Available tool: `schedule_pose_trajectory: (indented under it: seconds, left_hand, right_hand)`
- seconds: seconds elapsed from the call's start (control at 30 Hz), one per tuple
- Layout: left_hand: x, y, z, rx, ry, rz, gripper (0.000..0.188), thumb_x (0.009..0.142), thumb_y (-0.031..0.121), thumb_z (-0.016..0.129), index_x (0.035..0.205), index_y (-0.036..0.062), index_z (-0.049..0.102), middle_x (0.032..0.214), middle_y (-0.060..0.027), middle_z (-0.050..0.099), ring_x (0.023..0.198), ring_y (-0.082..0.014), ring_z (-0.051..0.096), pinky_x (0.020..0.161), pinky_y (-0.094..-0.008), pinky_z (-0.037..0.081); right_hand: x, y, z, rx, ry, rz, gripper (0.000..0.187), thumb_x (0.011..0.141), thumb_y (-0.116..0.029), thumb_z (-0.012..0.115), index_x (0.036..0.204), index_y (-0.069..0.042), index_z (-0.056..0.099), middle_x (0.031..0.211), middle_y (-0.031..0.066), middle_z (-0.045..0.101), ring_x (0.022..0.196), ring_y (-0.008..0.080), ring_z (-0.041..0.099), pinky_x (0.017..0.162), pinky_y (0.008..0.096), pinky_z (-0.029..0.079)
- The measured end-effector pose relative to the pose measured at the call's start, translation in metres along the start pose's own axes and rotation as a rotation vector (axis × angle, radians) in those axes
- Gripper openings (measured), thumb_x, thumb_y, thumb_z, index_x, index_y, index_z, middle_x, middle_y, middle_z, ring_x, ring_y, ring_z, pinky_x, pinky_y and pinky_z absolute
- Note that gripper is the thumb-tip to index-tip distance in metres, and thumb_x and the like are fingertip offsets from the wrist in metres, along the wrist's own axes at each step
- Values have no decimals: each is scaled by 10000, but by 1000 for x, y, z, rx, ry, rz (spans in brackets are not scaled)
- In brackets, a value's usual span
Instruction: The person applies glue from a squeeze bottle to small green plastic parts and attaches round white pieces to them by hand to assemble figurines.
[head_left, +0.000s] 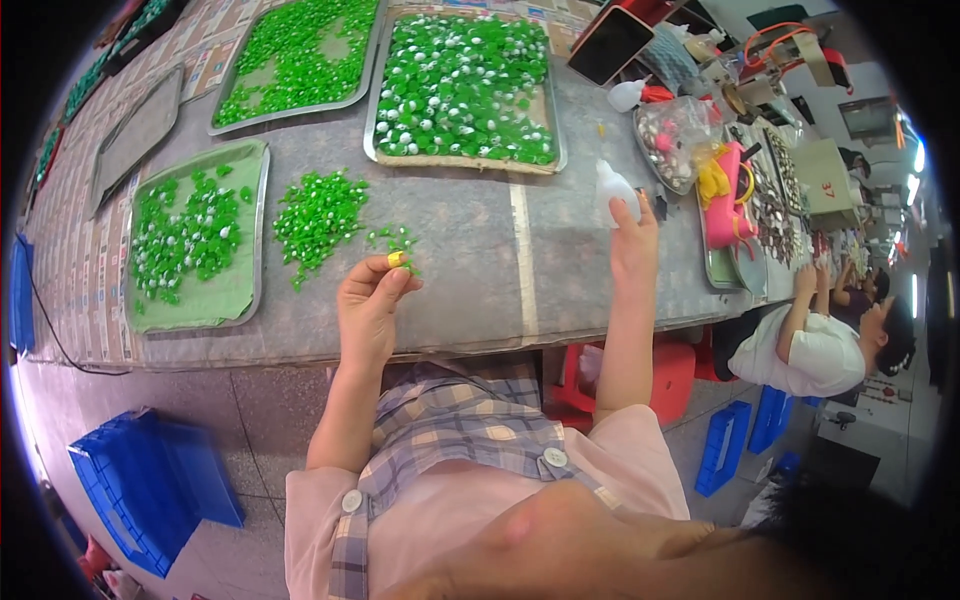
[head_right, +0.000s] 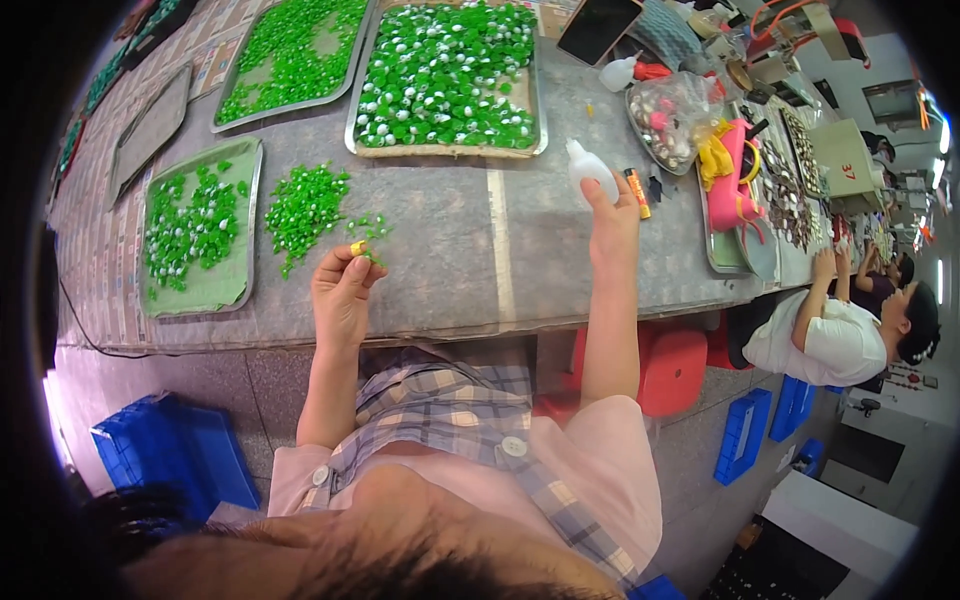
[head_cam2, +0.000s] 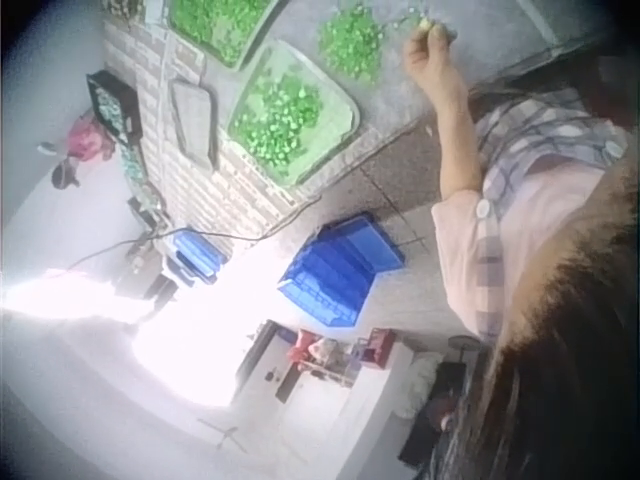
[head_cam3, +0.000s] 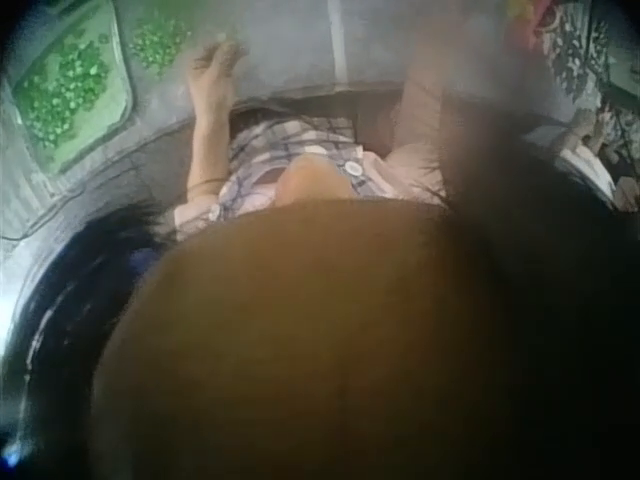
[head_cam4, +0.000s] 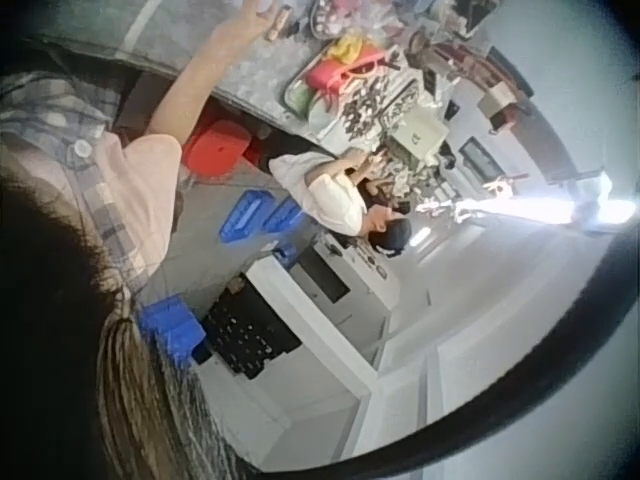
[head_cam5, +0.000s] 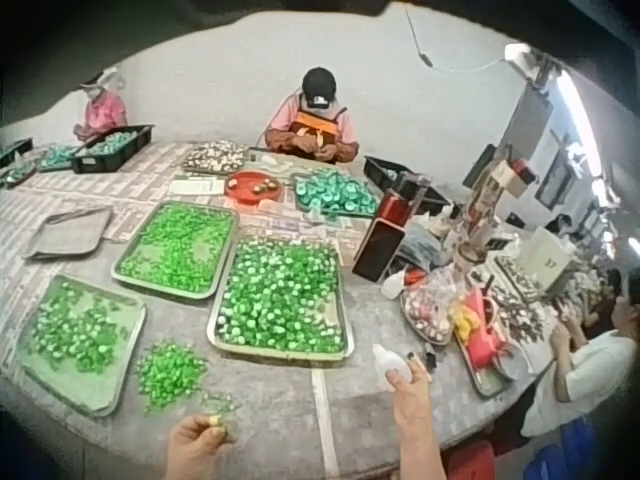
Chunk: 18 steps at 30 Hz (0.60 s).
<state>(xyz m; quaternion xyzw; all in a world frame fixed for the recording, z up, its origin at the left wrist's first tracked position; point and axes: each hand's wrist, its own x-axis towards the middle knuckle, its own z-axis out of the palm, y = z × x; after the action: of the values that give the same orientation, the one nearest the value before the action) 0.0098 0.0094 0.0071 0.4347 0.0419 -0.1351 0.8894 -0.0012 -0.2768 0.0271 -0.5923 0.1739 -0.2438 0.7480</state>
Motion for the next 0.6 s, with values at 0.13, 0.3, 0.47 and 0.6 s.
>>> schedule_pose_trajectory:
  seconds: [0.13,0.3,0.47,0.6]
  left_hand:
    - [2,-1,2,-9,-24,-29,81,730,33,524,811,33,519,750,-40,548,641,-116,535,624,-251,454]
    - [3,-2,4,-36,7,-37,89,714,25,543,803,24,534,743,-37,556,628,-112,533,615,-255,457]
    - [4,-1,2,-33,9,-40,87,715,26,542,802,29,535,738,-35,556,625,-111,533,610,-254,458]
    - [6,0,0,-27,33,-39,79,716,27,542,795,29,535,732,-36,556,625,-110,533,603,-251,458]
  right_hand:
    - [22,11,-33,102,116,195,257,695,-81,580,929,-24,491,824,15,526,724,110,508,628,212,400]
    - [27,11,-23,-373,10,-47,264,693,-128,588,898,-9,473,800,15,526,696,74,485,595,198,381]
    - [33,28,-35,-621,30,-137,329,674,-112,596,943,0,443,793,40,527,696,103,488,624,218,383]
    - [10,-14,8,-1142,451,-903,307,652,-93,608,917,-11,474,742,61,522,652,156,495,614,249,386]
